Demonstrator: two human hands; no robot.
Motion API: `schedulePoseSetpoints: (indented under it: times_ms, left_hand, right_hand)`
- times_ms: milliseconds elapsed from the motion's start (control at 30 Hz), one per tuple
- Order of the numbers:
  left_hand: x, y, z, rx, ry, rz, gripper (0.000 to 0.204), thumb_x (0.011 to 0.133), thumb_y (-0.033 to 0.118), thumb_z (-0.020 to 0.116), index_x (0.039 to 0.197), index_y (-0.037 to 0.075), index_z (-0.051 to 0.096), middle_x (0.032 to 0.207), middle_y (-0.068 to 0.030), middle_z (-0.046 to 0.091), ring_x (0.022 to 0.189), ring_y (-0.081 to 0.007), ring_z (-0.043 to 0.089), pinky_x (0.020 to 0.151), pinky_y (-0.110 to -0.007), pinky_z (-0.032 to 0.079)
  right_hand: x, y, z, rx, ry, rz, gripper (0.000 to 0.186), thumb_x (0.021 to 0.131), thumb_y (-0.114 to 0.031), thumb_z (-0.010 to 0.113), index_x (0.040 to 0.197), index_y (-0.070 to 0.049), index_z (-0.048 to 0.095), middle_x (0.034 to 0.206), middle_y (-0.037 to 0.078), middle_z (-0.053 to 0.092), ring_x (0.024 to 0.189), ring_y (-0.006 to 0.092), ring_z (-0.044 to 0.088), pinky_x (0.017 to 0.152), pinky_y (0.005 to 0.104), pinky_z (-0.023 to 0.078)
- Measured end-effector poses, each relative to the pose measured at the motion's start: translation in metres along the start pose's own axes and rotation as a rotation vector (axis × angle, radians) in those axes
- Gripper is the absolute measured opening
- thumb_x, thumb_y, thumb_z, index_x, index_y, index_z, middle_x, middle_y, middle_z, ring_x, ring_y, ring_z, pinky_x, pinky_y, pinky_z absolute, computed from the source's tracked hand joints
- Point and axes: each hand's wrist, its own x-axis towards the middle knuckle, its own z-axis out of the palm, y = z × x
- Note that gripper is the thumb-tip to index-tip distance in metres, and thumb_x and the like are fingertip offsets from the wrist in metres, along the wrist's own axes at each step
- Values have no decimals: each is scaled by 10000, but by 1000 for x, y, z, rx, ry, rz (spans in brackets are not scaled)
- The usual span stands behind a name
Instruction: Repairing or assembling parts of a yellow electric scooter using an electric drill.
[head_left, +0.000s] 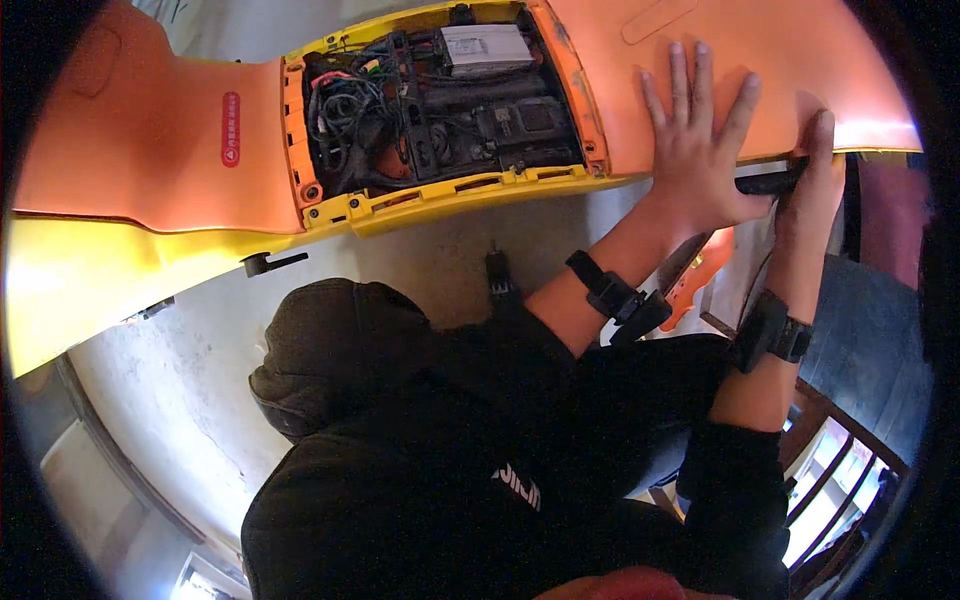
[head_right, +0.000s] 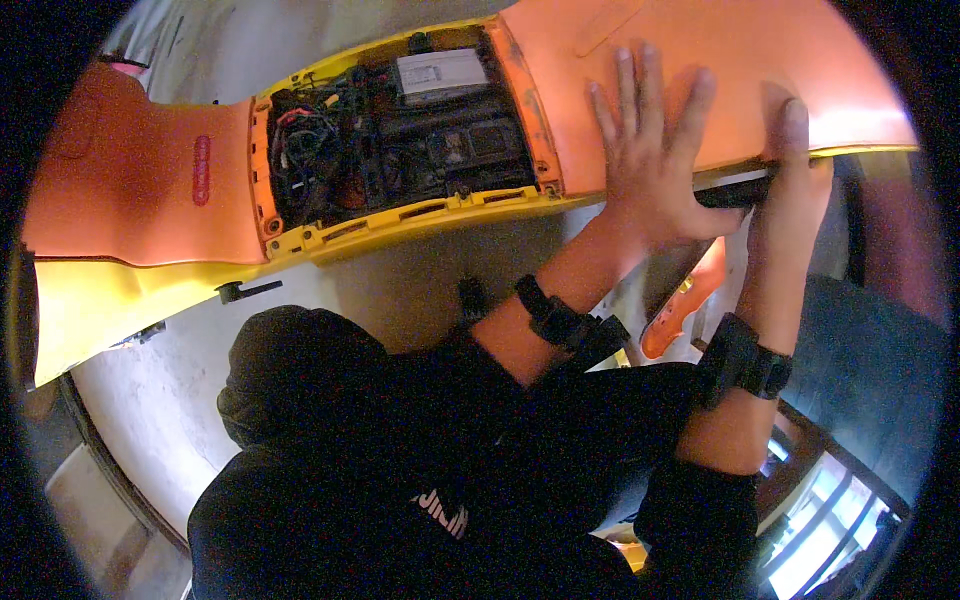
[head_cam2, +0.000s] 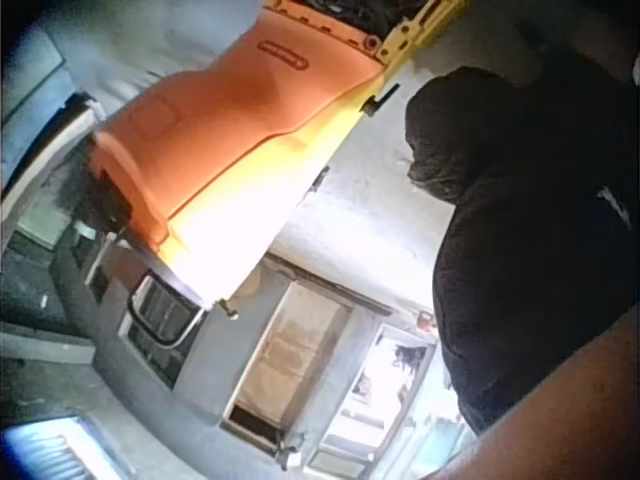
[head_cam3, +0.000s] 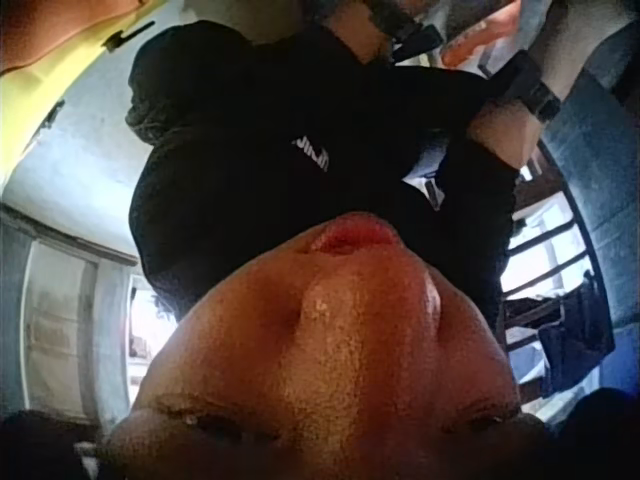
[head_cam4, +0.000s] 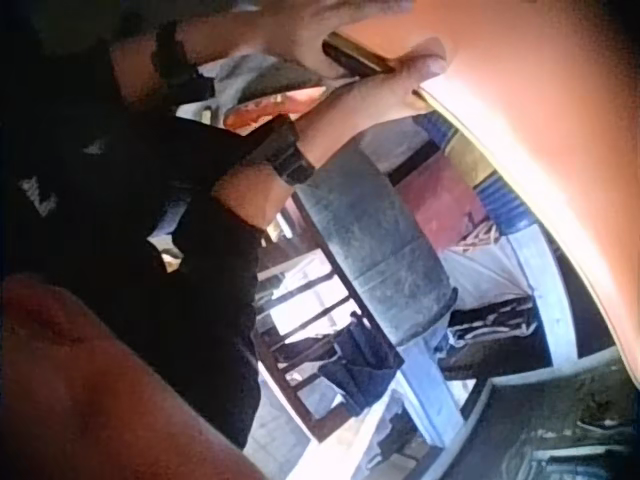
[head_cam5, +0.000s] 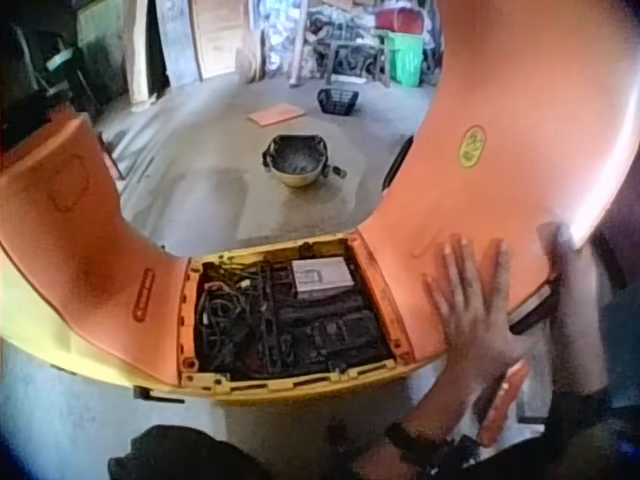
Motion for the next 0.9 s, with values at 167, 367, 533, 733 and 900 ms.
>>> schedulePoseSetpoints:
  times_ms: [167, 367, 533, 733, 900]
  left_hand:
    - [2, 2, 1, -36, -9, -13, 1307, 432, 514, 840, 1553, 159, 269, 1588, -342, 9, 1472, -524, -27, 1090, -731, -42]
    - [5, 2, 3, -26, 16, 7, 1319, 413, 501, 852, 1546, 142, 280, 1589, -339, 15, 1475, -518, -15, 1109, -711, -33]
    - [7, 4, -1, -66, 18, 21, 1340, 432, 505, 872, 1556, 124, 249, 1588, -340, 16, 1479, -505, -9, 1126, -690, -30]
    - [8, 21, -1, 24, -62, -84, 1425, 521, 615, 856, 1583, 98, 57, 1592, -326, -41, 1484, -476, -70, 1149, -646, -19]
    - [11, 22, -4, 35, -42, -41, 1418, 538, 543, 863, 1573, 56, 26, 1577, -352, -49, 1465, -521, -69, 1113, -700, -5]
  right_hand:
    - [-2, -3, 0, -16, 40, 29, 478, 985, -387, 588, 1196, 41, 620, 1197, 104, 636, 1090, 186, 602, 966, 326, 457]
    - [2, 1, 0, 30, 70, -34, 539, 945, -409, 645, 1202, 65, 628, 1188, 122, 646, 1045, 202, 609, 922, 320, 477]
    - [1, -14, 4, 120, 96, 73, 566, 1006, -475, 512, 1274, 23, 546, 1189, 89, 600, 1100, 187, 566, 1004, 357, 425]
    - [47, 15, -40, 254, 7, -103, 790, 973, -610, 464, 1416, 41, 395, 1400, 117, 504, 1296, 244, 471, 1098, 415, 348]
    - [37, -20, -12, 347, 164, -138, 601, 900, -600, 618, 997, -6, 620, 866, 4, 546, 815, 115, 476, 729, 286, 381]
